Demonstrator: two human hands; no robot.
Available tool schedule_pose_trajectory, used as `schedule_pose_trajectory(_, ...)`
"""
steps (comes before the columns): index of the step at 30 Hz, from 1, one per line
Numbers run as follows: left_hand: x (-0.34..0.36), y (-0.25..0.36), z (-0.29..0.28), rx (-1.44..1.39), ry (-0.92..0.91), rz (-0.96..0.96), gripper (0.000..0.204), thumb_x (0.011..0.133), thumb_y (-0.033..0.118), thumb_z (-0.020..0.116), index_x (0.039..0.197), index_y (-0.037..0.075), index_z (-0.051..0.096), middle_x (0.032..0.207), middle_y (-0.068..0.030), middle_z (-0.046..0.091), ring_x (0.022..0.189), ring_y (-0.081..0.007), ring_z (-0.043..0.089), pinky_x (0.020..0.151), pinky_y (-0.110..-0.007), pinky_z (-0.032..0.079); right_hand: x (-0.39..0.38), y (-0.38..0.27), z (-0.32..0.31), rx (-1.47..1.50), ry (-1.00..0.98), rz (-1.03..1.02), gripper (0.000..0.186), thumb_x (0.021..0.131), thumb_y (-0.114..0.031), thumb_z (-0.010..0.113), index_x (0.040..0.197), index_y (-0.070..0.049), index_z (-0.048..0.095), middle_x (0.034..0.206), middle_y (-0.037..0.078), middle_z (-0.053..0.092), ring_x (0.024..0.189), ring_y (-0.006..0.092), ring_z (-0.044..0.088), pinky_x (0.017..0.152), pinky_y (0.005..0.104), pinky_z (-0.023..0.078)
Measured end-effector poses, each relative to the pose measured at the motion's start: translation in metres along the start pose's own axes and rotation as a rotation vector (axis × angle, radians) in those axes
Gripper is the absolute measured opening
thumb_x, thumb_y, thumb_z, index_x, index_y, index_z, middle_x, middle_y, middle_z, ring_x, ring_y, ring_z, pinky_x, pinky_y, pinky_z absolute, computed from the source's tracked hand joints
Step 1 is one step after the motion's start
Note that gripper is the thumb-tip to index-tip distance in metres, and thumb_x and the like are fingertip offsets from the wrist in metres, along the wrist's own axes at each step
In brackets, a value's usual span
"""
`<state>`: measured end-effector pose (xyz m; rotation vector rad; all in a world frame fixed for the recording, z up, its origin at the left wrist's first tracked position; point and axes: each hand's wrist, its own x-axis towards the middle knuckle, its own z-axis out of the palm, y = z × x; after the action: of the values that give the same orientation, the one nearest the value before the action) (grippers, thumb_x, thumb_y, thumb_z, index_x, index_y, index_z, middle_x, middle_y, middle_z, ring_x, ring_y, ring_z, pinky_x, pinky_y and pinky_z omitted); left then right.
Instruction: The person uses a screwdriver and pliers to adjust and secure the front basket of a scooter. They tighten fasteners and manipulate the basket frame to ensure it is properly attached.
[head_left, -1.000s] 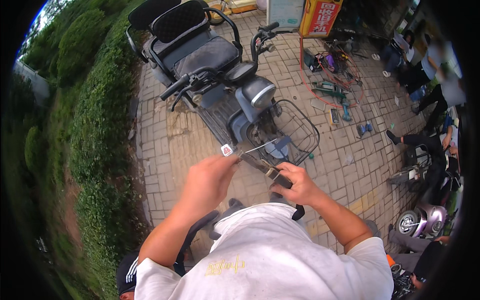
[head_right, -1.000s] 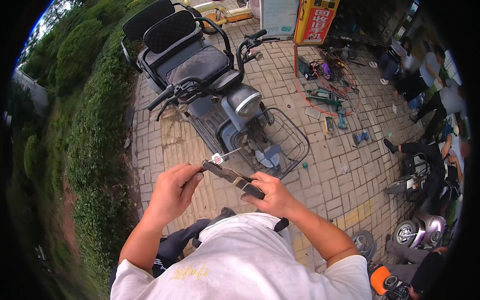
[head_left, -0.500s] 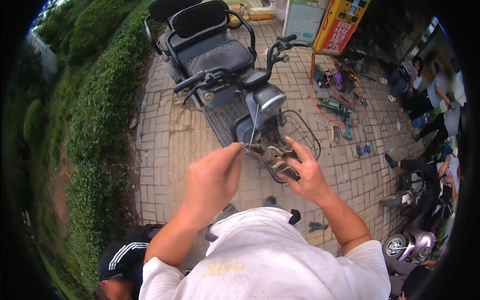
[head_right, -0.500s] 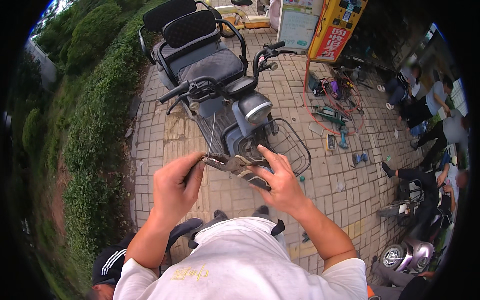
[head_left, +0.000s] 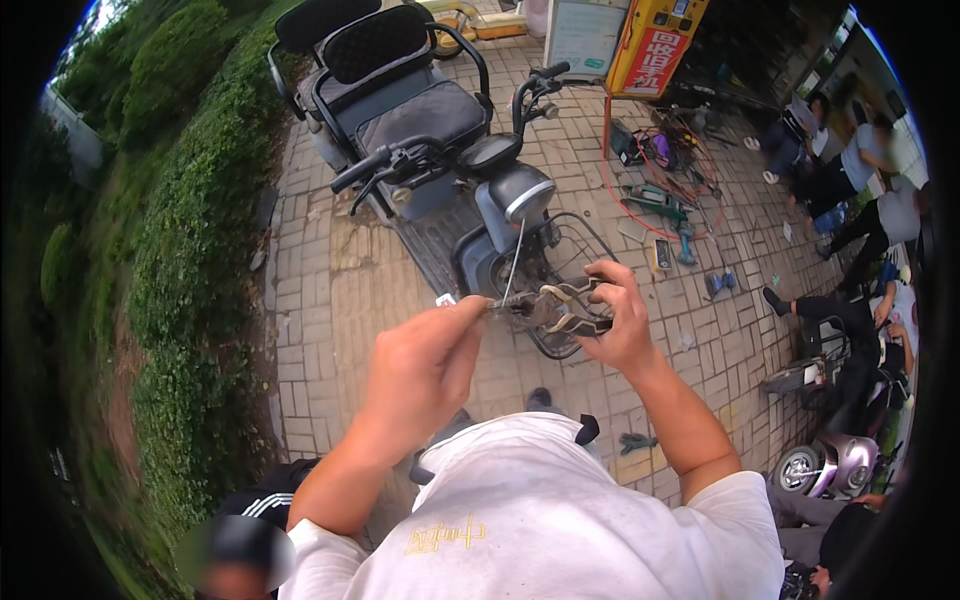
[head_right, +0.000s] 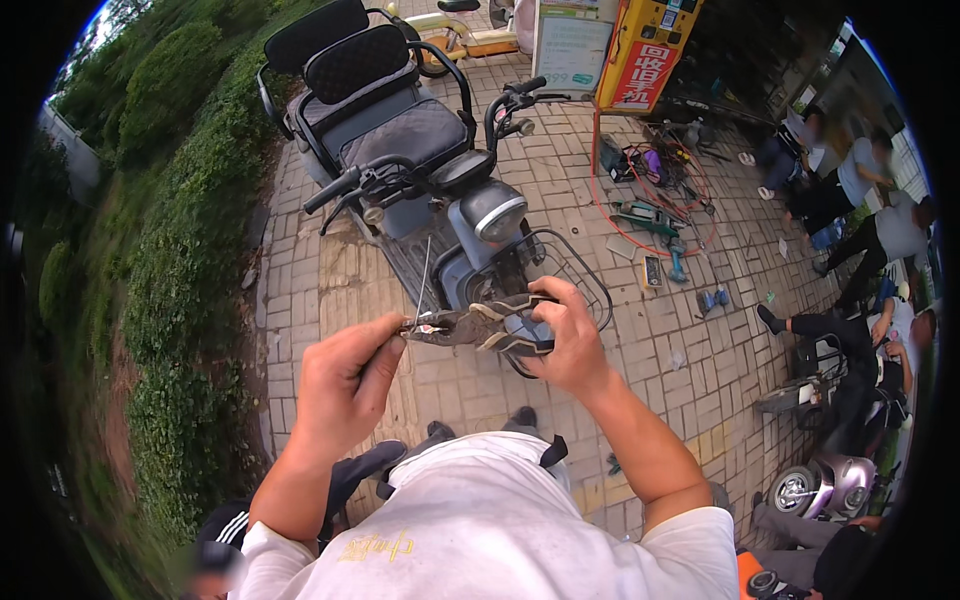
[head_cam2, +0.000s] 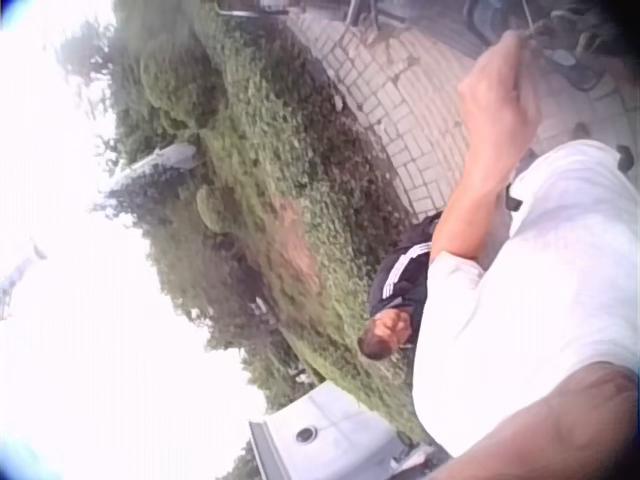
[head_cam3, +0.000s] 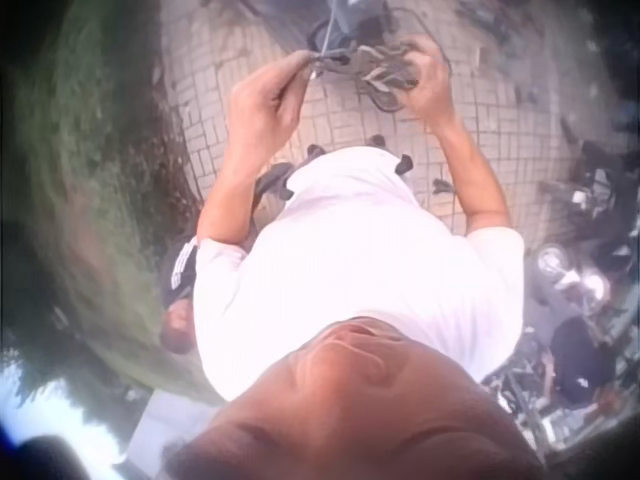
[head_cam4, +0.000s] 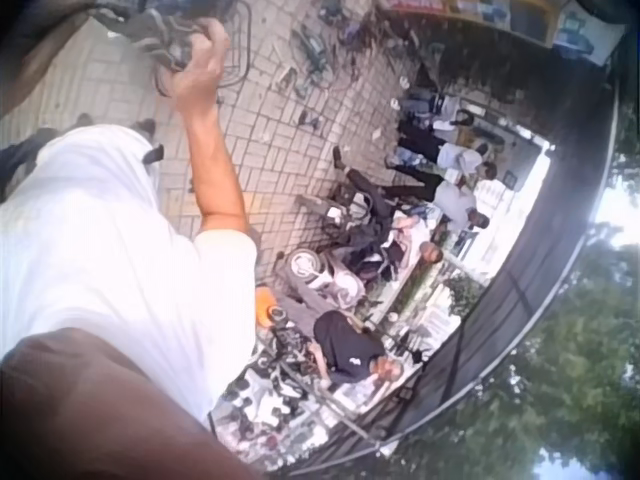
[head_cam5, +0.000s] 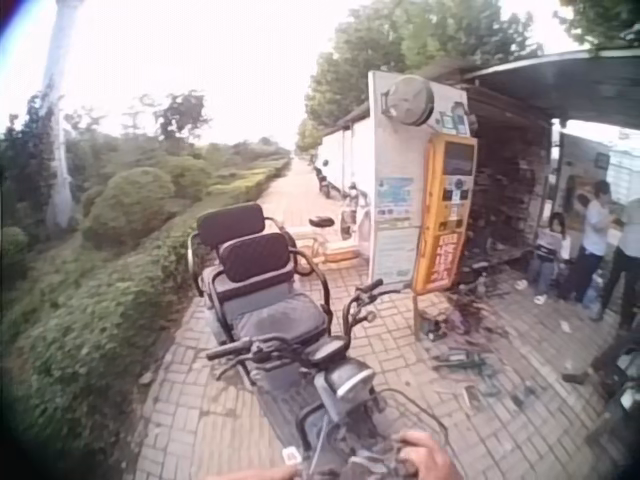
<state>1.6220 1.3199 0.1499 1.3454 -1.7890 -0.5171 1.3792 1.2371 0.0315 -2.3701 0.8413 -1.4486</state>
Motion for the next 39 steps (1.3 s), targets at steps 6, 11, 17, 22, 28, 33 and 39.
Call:
schedule_pose_trajectory(6,-0.004,-0.005,0.011,-0.092,0.044,-0.066,0.020,0.085,-0.001,0.062,0.105,-0.002,0.064,0.073,-0.0156,0.060,0.060,-0.0277,0.059,0.057,-0.033,0.047,0.019,0.001,0.001,-0.109,-0.121,0.113,0.048,0.071,-0.006,0.073,0.114,0.001,0.052,0.107,0.019,0.058,0.092,0.0333,0.058,0.084,0.0409,0.049)
schedule_pose_trajectory(11,-0.007,0.000,0.021,-0.156,0.064,-0.102,0.019,0.087,0.000,0.061,0.106,-0.001,0.064,0.068,-0.0127,0.057,0.056,-0.0197,0.055,0.054,-0.030,0.044,0.022,0.015,0.002,-0.132,-0.041,0.041,0.038,0.069,-0.003,0.069,0.103,0.000,0.054,0.087,0.015,0.058,0.077,0.0334,0.058,0.071,0.0414,0.048)
schedule_pose_trajectory(17,-0.010,-0.004,0.042,-0.417,0.190,-0.313,0.021,0.093,0.007,0.059,0.112,-0.002,0.063,0.066,-0.0048,0.057,0.054,-0.0089,0.050,0.050,-0.024,0.040,0.026,0.031,0.010,-0.161,-0.022,-0.030,0.035,0.066,-0.004,0.071,0.096,-0.001,0.052,0.076,0.013,0.056,0.067,0.0326,0.056,0.062,0.0403,0.046)
schedule_pose_trajectory(22,-0.002,-0.005,0.059,-0.782,0.284,-0.462,0.026,0.097,0.014,0.057,0.116,-0.003,0.061,0.065,-0.0038,0.057,0.050,-0.0057,0.044,0.043,-0.020,0.033,0.021,0.037,0.022,-0.120,-0.004,0.042,0.034,0.068,-0.004,0.072,0.094,-0.002,0.052,0.075,0.012,0.056,0.066,0.0328,0.056,0.062,0.0401,0.046)
schedule_pose_trajectory(28,-0.007,0.000,0.044,-0.973,0.068,-0.477,0.028,0.097,0.015,0.057,0.116,-0.005,0.061,0.068,-0.0037,0.059,0.053,-0.0070,0.050,0.046,-0.021,0.037,0.027,0.028,-0.003,-0.188,-0.008,0.043,0.057,0.075,-0.002,0.067,0.128,-0.003,0.046,0.113,0.017,0.054,0.097,0.0365,0.057,0.082,0.0419,0.050)
schedule_pose_trajectory(33,-0.004,-0.001,0.032,-0.959,-0.099,-0.435,0.021,0.096,0.009,0.057,0.112,-0.003,0.063,0.069,-0.0101,0.062,0.050,-0.0112,0.050,0.043,-0.023,0.038,0.043,0.018,-0.027,-0.310,-0.040,-0.046,0.066,0.074,0.002,0.063,0.136,-0.003,0.042,0.119,0.019,0.049,0.106,0.0379,0.052,0.088,0.0446,0.047)
schedule_pose_trajectory(39,-0.004,0.004,0.017,-0.836,-0.270,-0.455,0.019,0.096,0.009,0.058,0.109,-0.003,0.064,0.070,-0.0084,0.061,0.053,-0.0106,0.051,0.046,-0.024,0.040,0.058,0.013,-0.047,-0.375,-0.075,-0.161,0.066,0.074,0.002,0.059,0.137,-0.002,0.042,0.114,0.018,0.050,0.104,0.0372,0.051,0.089,0.0456,0.046)
